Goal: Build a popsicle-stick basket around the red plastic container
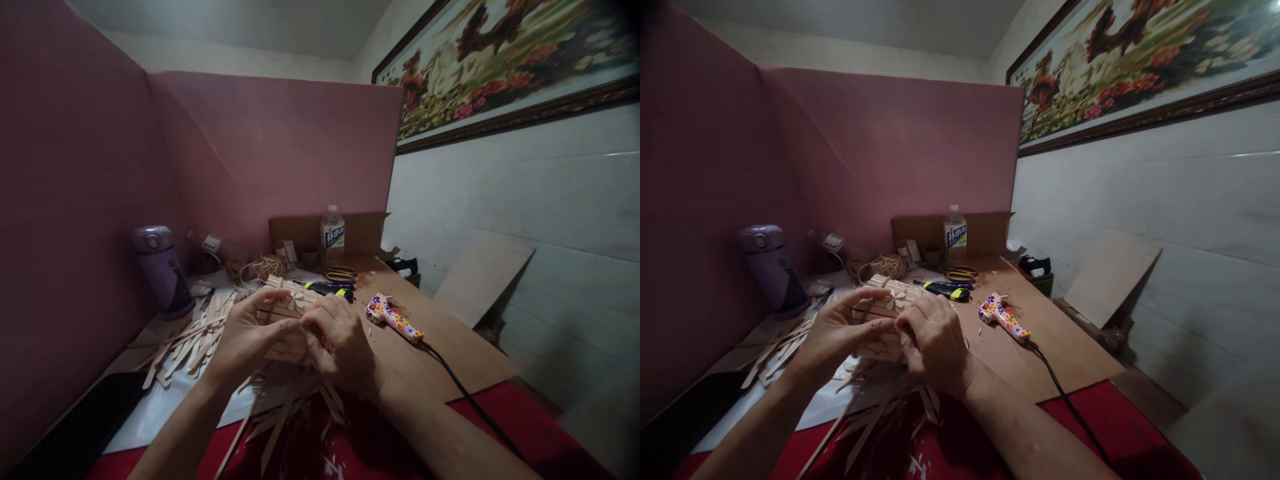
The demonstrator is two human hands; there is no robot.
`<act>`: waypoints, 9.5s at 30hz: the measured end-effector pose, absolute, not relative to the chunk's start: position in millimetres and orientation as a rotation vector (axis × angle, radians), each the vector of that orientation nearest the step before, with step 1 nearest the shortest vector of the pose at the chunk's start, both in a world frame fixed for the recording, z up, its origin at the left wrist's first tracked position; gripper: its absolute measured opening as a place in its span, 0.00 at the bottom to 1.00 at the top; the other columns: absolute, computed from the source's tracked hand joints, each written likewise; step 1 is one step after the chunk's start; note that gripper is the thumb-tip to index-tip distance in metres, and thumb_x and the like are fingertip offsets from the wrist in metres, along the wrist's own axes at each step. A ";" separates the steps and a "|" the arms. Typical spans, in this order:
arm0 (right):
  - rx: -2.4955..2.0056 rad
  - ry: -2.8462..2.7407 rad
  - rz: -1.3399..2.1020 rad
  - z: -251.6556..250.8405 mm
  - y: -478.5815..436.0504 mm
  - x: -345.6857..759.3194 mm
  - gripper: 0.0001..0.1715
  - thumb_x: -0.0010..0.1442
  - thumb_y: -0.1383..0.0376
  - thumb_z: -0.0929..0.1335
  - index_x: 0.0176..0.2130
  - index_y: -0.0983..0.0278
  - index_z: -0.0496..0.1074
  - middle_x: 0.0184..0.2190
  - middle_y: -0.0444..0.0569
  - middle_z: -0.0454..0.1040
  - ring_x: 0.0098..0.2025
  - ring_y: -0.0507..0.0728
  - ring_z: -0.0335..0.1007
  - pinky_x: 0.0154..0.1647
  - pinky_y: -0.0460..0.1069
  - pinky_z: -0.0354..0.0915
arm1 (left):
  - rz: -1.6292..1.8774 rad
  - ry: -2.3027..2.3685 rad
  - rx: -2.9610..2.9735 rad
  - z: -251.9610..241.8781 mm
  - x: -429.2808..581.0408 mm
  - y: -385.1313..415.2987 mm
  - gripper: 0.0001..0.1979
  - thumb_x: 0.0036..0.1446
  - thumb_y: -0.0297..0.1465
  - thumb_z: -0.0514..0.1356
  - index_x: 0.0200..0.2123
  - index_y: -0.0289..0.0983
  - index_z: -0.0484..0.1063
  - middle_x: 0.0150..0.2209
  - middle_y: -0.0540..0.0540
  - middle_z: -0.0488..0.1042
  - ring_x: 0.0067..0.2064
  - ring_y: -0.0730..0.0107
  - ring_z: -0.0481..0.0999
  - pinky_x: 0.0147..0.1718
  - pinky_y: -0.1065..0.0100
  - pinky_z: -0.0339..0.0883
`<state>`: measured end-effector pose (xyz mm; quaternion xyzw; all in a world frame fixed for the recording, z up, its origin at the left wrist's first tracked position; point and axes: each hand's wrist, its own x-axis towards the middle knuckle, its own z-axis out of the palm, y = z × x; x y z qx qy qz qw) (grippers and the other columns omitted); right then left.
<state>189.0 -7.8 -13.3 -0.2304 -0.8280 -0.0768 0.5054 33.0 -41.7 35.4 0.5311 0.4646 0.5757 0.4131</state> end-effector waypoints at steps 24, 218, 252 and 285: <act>-0.536 -1.911 -0.006 -16.3 -9.8 194.7 0.05 0.57 0.68 0.68 0.36 0.63 0.67 0.35 0.50 0.69 0.39 0.59 0.65 0.41 0.54 0.61 | 1.494 1.134 1.422 14.8 17.3 -23.9 0.24 0.33 0.30 0.72 0.39 0.34 0.74 0.32 0.47 0.78 0.30 0.71 0.75 0.29 0.72 0.69; -0.555 -1.943 -0.226 -25.0 -10.3 188.3 0.13 0.59 0.72 0.64 0.43 0.61 0.73 0.34 0.49 0.69 0.38 0.56 0.66 0.36 0.50 0.65 | 1.561 1.145 1.378 23.2 33.0 -37.5 0.18 0.36 0.33 0.70 0.33 0.33 0.75 0.28 0.47 0.78 0.29 0.71 0.74 0.29 0.72 0.68; -0.525 -1.926 -0.115 -27.4 -17.7 182.8 0.17 0.63 0.69 0.62 0.49 0.61 0.72 0.44 0.53 0.64 0.42 0.57 0.65 0.41 0.53 0.67 | 1.471 1.259 1.213 25.9 2.2 -23.5 0.27 0.29 0.31 0.72 0.39 0.35 0.74 0.29 0.49 0.76 0.27 0.71 0.73 0.26 0.72 0.65; -0.612 -1.890 -0.081 -23.8 -14.1 174.9 0.12 0.62 0.67 0.64 0.45 0.60 0.72 0.39 0.50 0.67 0.42 0.57 0.65 0.43 0.52 0.66 | 1.508 1.203 1.231 26.1 13.7 -26.3 0.26 0.24 0.28 0.71 0.34 0.34 0.72 0.26 0.50 0.75 0.27 0.72 0.71 0.27 0.71 0.64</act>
